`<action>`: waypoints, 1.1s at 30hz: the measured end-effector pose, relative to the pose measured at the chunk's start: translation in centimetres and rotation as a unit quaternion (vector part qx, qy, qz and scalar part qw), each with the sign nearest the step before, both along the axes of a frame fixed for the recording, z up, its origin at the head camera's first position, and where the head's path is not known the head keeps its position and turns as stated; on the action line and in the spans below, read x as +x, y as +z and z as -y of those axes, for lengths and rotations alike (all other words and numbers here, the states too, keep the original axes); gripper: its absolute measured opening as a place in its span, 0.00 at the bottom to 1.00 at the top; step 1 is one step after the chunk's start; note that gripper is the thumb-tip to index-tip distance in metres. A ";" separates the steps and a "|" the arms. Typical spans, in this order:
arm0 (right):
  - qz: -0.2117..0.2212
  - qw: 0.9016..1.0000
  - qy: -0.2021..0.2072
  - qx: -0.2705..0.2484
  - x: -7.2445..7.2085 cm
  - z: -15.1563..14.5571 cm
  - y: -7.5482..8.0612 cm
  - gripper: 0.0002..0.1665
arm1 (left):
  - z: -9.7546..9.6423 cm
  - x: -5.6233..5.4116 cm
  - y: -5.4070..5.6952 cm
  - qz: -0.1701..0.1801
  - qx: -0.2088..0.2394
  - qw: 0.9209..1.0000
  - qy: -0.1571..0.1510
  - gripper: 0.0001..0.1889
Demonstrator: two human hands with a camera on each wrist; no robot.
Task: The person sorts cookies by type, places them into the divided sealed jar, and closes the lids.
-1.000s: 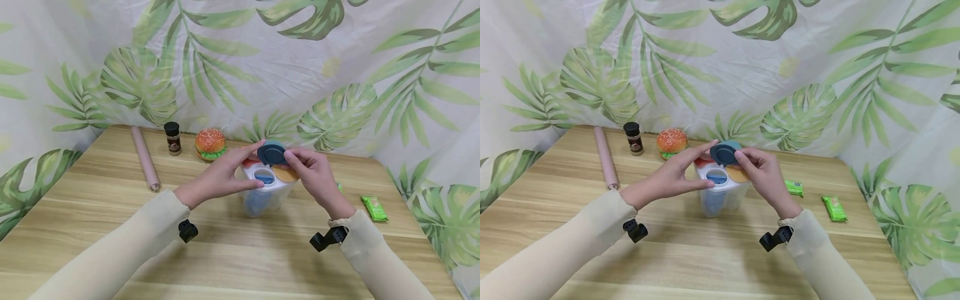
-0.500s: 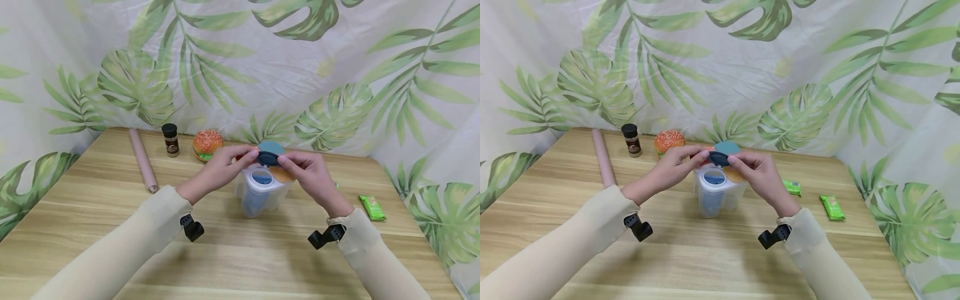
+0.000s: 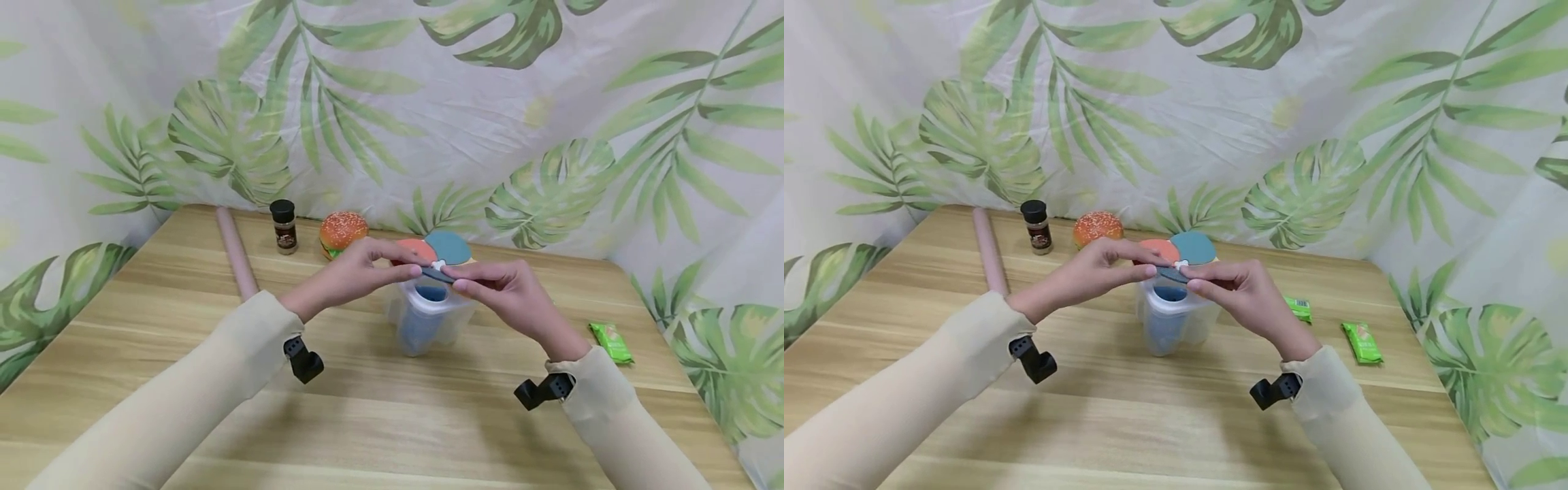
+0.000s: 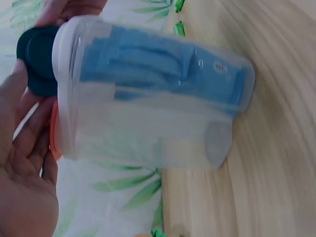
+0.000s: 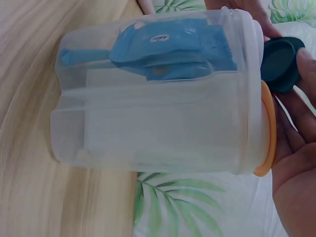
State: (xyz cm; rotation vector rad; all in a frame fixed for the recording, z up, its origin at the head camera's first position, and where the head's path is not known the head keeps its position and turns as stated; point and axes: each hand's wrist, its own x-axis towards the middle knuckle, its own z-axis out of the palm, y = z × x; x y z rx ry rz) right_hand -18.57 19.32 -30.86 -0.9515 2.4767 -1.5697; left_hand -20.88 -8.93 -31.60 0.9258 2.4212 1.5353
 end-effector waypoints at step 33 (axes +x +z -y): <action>-0.119 0.990 0.025 0.067 1.5 0.5 -0.4 0.11 | 0.5 0.2 0.3 -0.116 -0.076 0.988 -0.064 0.20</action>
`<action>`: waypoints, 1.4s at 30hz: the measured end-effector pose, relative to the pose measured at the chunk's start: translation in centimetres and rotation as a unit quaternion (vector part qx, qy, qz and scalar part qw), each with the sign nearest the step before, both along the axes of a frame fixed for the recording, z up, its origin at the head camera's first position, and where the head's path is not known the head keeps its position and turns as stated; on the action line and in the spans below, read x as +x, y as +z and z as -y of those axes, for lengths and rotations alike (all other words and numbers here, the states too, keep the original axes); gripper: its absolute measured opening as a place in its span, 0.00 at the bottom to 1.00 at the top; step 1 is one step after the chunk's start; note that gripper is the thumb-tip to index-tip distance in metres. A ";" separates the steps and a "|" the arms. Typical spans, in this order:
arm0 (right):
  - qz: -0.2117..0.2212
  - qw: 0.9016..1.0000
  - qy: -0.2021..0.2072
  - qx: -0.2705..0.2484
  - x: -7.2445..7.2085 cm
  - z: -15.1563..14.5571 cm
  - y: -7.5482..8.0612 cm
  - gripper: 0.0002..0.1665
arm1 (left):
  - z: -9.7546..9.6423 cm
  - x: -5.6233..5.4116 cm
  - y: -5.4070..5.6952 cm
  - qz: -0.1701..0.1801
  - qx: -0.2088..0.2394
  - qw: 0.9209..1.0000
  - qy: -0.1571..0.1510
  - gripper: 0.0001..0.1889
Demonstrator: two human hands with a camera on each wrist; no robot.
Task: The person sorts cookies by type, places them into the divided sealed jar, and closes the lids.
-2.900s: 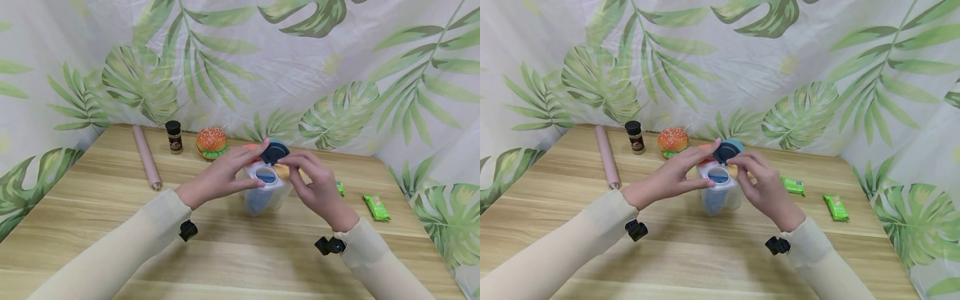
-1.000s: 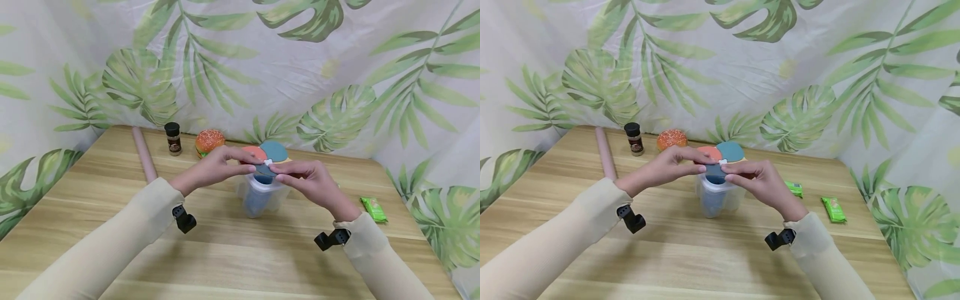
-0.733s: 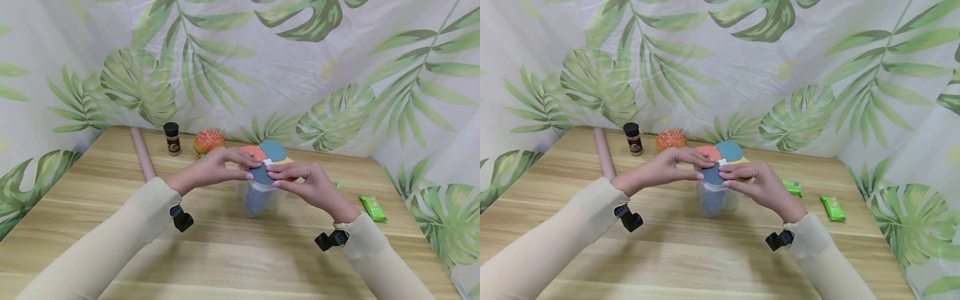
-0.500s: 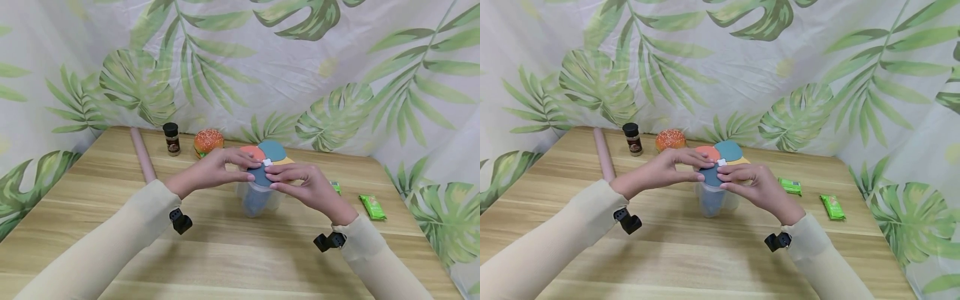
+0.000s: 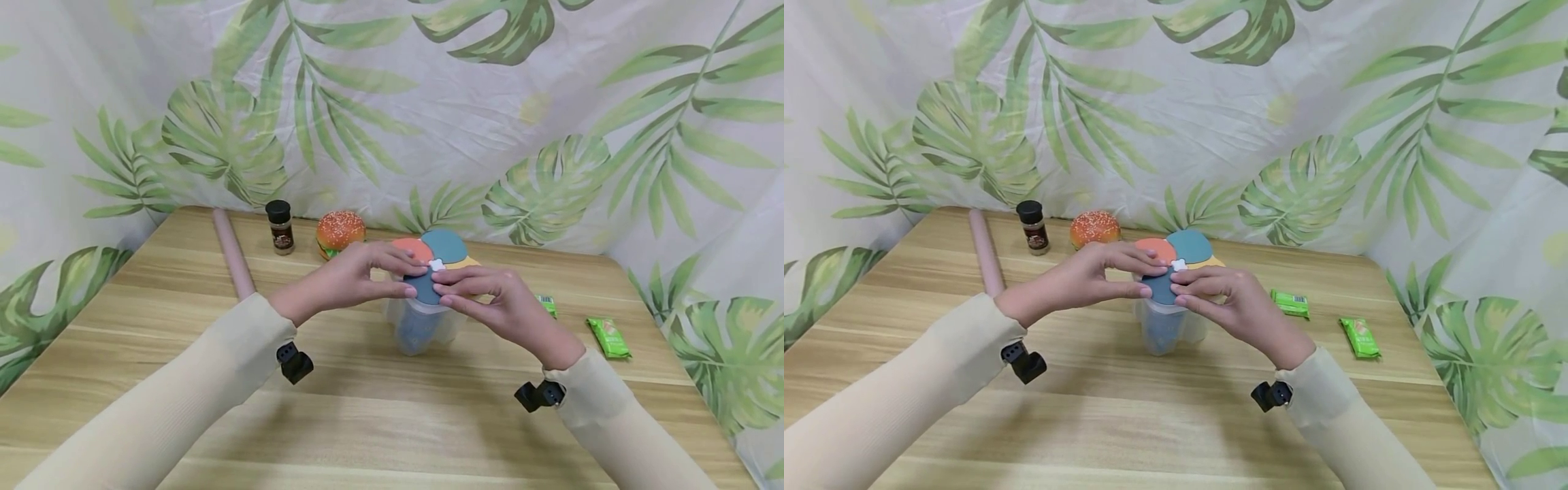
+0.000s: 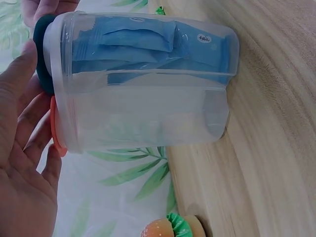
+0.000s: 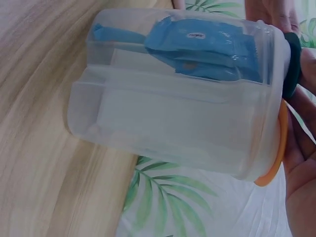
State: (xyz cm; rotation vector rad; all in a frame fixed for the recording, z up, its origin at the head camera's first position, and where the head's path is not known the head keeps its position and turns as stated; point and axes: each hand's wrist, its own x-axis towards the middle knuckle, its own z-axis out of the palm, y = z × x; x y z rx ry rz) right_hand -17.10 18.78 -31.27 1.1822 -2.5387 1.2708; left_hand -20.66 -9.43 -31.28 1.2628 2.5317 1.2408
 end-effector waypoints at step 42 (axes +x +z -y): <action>-0.114 0.990 0.024 0.082 0.4 0.3 0.8 0.17 | 0.2 0.9 0.6 -0.044 -0.042 0.998 -0.011 0.22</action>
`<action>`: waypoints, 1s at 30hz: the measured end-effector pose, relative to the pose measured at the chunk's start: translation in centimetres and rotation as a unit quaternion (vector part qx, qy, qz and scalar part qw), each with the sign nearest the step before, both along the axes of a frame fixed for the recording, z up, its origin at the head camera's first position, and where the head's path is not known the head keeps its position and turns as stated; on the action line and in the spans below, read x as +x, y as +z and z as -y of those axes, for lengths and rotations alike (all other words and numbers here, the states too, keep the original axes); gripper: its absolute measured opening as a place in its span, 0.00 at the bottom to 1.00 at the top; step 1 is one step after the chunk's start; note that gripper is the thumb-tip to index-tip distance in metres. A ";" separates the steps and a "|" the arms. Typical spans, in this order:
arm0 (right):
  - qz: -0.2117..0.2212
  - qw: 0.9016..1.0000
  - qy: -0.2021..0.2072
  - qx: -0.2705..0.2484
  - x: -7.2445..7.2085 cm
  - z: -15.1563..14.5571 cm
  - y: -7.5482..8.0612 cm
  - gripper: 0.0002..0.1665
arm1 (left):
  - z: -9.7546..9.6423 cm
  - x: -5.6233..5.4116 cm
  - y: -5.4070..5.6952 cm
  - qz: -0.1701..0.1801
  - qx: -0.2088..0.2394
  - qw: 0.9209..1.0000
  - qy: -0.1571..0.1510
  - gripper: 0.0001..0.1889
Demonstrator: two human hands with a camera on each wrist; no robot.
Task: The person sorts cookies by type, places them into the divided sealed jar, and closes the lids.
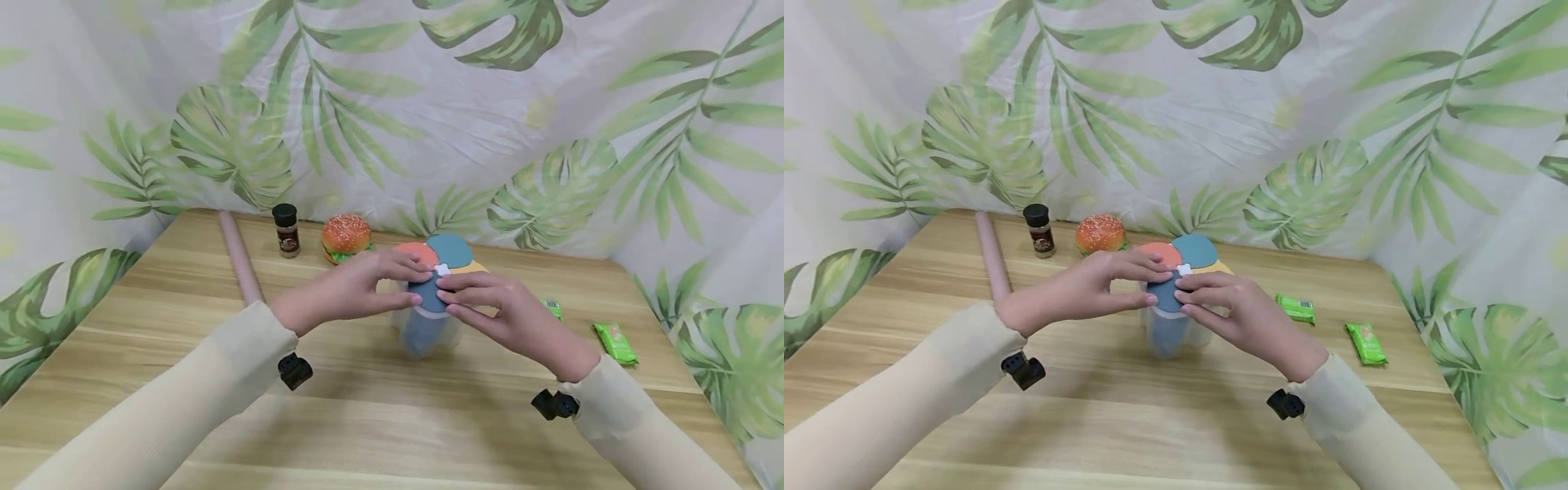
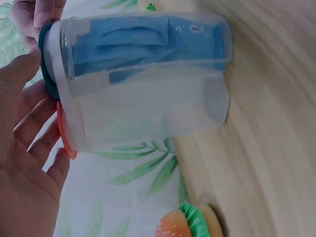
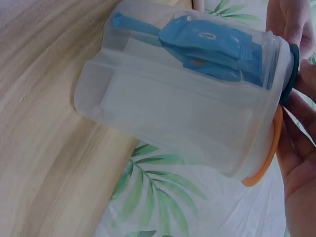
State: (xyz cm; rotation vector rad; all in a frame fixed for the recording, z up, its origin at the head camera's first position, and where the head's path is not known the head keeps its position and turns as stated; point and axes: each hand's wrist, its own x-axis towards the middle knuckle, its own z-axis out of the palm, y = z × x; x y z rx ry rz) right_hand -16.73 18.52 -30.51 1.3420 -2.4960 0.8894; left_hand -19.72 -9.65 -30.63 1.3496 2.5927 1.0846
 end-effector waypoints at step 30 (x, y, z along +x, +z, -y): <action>0.452 0.875 -0.100 -0.144 -7.5 -2.2 -4.0 0.38 | -5.0 9.9 -5.1 0.284 0.279 0.884 0.245 0.36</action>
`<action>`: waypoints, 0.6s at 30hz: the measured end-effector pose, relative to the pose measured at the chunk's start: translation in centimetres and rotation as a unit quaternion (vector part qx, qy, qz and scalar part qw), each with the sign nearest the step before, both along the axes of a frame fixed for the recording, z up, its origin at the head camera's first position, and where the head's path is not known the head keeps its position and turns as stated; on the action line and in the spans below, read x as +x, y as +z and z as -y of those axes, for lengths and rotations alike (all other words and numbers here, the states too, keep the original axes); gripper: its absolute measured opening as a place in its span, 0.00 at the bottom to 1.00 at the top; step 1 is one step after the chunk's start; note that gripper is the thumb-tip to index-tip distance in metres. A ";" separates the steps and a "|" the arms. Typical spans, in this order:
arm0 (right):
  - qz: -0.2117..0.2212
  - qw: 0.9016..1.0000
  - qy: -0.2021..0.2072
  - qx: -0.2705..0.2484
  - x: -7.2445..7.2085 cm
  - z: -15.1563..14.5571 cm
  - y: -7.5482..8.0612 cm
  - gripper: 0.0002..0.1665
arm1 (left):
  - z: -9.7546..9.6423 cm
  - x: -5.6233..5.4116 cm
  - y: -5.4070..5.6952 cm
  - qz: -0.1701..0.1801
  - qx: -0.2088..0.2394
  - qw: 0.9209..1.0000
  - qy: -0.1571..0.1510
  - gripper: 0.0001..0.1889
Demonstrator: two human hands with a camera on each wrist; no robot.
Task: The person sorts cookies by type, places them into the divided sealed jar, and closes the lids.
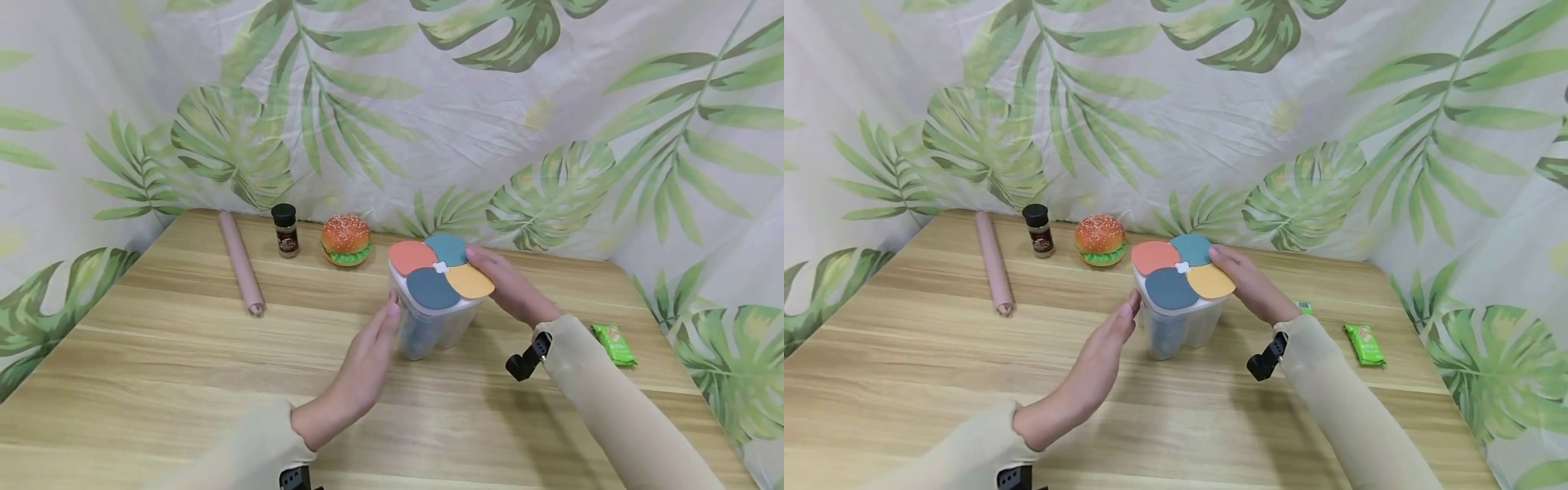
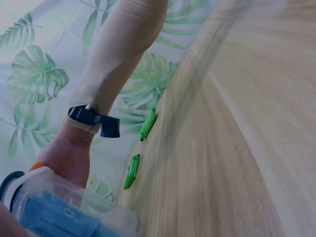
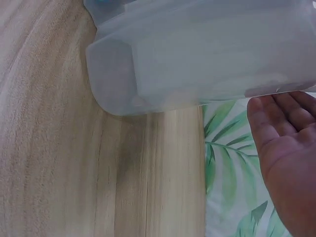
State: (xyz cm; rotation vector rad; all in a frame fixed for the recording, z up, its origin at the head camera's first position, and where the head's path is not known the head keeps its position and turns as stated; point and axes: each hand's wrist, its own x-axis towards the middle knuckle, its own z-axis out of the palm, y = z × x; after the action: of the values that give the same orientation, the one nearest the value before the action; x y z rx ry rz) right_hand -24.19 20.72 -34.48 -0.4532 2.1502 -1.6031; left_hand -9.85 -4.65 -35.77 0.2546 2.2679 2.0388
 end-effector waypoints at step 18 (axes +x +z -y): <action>-0.022 0.999 -0.033 0.014 1.0 0.5 0.2 0.37 | -1.0 -0.7 0.0 -0.024 0.002 1.000 0.006 0.35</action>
State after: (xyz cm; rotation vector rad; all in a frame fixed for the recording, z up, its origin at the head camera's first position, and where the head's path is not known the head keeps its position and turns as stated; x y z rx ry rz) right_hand -23.23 20.20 -34.24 -0.4178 2.2386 -1.6110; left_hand -10.50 -3.61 -35.72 0.2946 2.2976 2.0658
